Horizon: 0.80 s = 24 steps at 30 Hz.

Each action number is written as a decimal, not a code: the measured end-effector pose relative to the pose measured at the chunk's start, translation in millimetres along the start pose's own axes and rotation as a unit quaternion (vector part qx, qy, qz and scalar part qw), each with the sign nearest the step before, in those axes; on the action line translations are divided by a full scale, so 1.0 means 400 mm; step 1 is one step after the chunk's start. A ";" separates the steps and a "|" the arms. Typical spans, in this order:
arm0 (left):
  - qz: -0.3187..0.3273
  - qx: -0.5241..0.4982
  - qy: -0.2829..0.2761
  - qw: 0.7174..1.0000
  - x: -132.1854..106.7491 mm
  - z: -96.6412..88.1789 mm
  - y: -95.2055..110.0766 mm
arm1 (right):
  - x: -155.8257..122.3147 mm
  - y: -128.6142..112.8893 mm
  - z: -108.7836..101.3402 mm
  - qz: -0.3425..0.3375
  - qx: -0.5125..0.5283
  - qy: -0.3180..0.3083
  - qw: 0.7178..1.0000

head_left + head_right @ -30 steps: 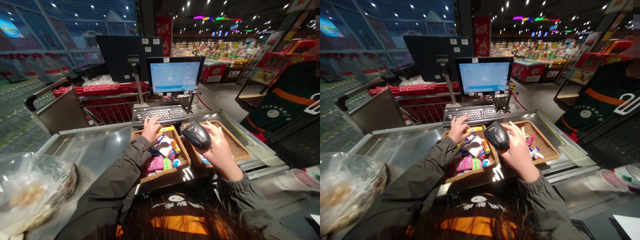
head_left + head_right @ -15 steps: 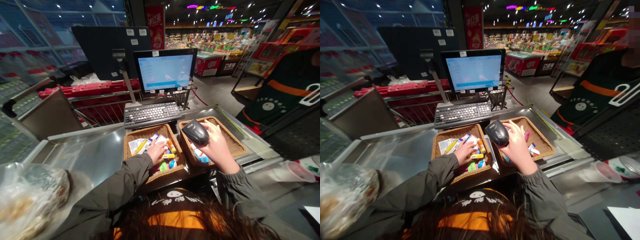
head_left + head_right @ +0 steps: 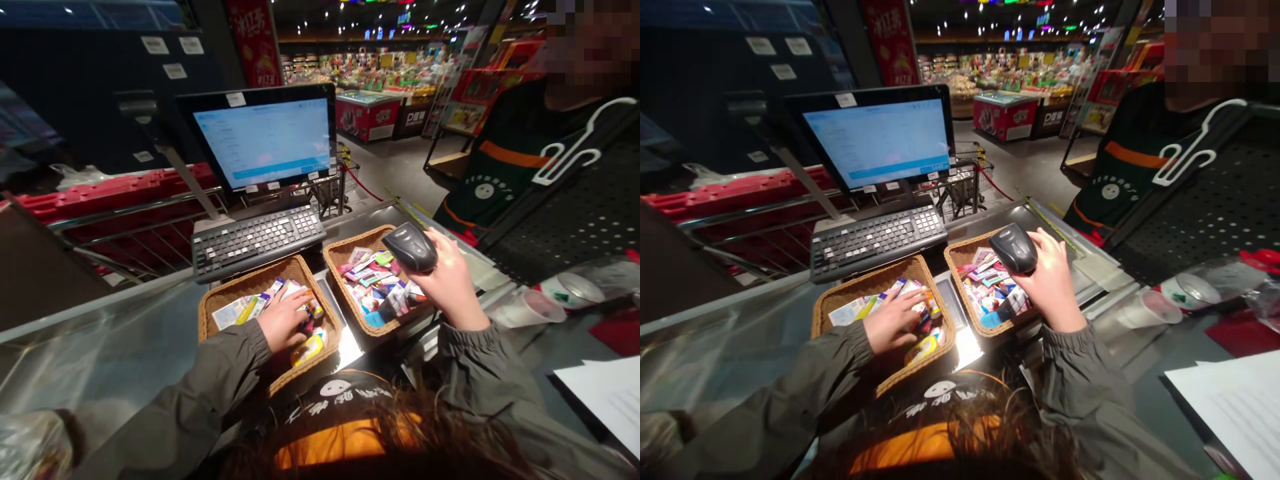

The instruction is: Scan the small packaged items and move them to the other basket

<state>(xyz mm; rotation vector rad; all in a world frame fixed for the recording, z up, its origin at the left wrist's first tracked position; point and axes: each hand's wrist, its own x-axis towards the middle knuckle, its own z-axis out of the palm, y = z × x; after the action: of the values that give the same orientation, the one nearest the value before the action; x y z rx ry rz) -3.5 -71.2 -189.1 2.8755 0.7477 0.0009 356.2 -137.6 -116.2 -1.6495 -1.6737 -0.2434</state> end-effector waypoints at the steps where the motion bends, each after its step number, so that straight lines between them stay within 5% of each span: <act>1: 0.007 -0.004 0.015 1.000 0.027 -0.013 -0.002 | 0.000 0.021 -0.010 0.009 -0.009 0.005 1.000; 7: 0.051 -0.013 0.049 0.997 0.287 -0.048 0.038 | 0.004 0.101 -0.048 0.044 -0.023 0.036 0.998; 14: 0.040 0.033 -0.006 0.999 0.578 0.066 0.124 | 0.013 0.161 -0.043 0.064 -0.027 0.019 0.997; 24: -0.006 -0.003 -0.042 0.999 0.728 0.197 0.121 | 0.044 0.239 -0.013 0.069 -0.023 0.012 0.997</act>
<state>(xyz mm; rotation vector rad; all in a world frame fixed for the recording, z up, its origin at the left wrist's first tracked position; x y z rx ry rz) 278.0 15.1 -271.0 2.8462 0.7469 -0.1197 448.1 -113.1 -136.6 -1.7812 -1.5395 -0.2347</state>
